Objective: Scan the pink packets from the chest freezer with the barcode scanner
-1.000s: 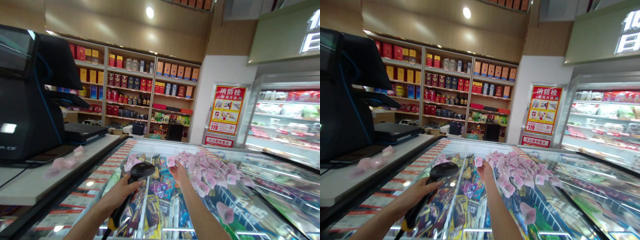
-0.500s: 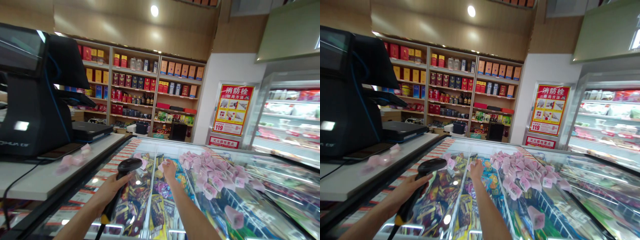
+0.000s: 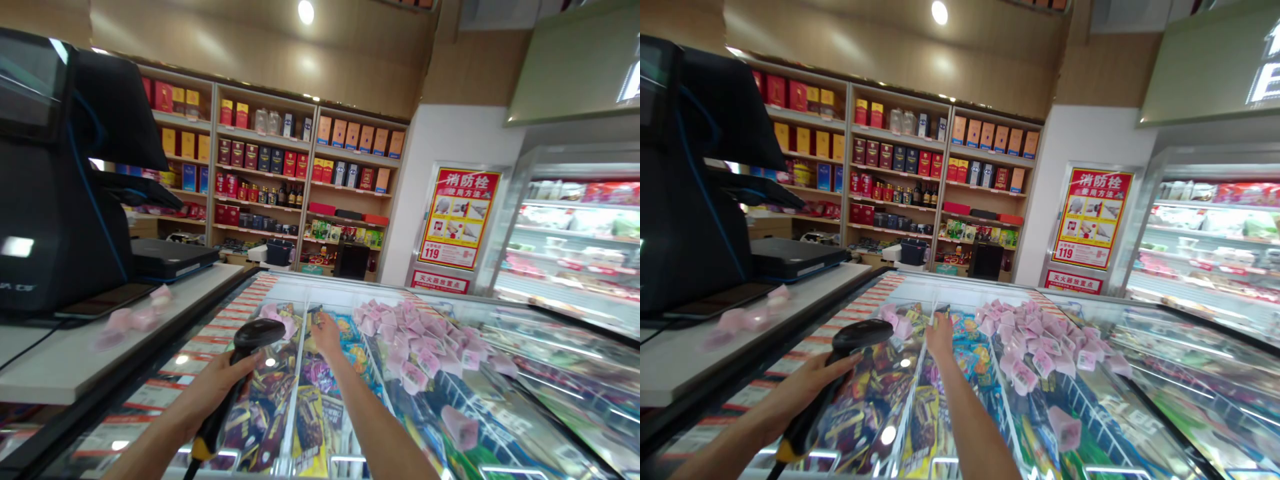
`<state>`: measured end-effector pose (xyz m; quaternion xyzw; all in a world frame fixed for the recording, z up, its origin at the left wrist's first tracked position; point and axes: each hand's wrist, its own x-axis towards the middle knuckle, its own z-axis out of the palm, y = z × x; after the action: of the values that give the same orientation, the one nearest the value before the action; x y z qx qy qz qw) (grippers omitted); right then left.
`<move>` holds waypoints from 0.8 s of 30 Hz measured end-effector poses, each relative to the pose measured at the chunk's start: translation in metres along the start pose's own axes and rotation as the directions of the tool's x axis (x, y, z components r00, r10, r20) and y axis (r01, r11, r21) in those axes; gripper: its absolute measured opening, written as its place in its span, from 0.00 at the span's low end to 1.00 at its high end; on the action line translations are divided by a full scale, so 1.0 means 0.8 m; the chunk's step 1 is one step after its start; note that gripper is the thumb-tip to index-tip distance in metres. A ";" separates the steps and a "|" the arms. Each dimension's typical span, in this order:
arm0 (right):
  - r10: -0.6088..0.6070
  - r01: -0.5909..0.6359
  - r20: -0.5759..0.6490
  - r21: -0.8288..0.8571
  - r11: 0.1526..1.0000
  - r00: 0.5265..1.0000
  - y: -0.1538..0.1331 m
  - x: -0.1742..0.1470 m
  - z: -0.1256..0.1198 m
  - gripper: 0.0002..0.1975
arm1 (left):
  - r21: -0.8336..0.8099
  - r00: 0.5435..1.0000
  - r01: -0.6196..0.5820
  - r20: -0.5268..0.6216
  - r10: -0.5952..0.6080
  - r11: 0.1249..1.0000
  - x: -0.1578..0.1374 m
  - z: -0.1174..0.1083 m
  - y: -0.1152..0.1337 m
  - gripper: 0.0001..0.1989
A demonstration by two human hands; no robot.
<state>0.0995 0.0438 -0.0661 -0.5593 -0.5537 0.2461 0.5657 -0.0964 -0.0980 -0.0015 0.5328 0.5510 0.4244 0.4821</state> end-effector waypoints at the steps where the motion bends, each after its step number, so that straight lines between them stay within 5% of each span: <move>1: -0.009 0.008 -0.042 -0.041 0.999 0.999 0.003 0.002 -0.020 0.15 | -0.002 1.000 -0.002 0.019 0.002 1.000 0.002 0.005 -0.001 0.22; 8: -0.136 0.085 -0.165 -0.279 0.956 0.977 0.008 -0.006 -0.152 0.13 | 0.024 0.990 -0.074 0.124 0.070 0.997 0.004 0.036 0.003 0.21; 14: -0.202 0.070 -0.119 -0.677 0.733 0.972 0.018 -0.068 -0.236 0.19 | -0.014 0.980 -0.044 0.196 0.046 0.999 -0.004 0.062 0.015 0.20; 18: -0.091 -0.013 -0.097 -0.753 0.657 0.991 0.039 -0.095 -0.265 0.25 | 0.014 0.973 -0.046 0.228 0.042 0.999 0.001 0.078 0.009 0.21; 24: -0.175 0.086 -0.089 -0.604 0.793 0.981 0.038 -0.082 -0.252 0.26 | 0.036 0.951 -0.043 0.308 0.030 0.998 -0.005 0.080 0.015 0.20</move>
<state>0.2742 -0.0803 -0.0685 -0.6850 -0.5992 -0.0200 0.4140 -0.0310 -0.1043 -0.0006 0.6123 0.4682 0.3334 0.5429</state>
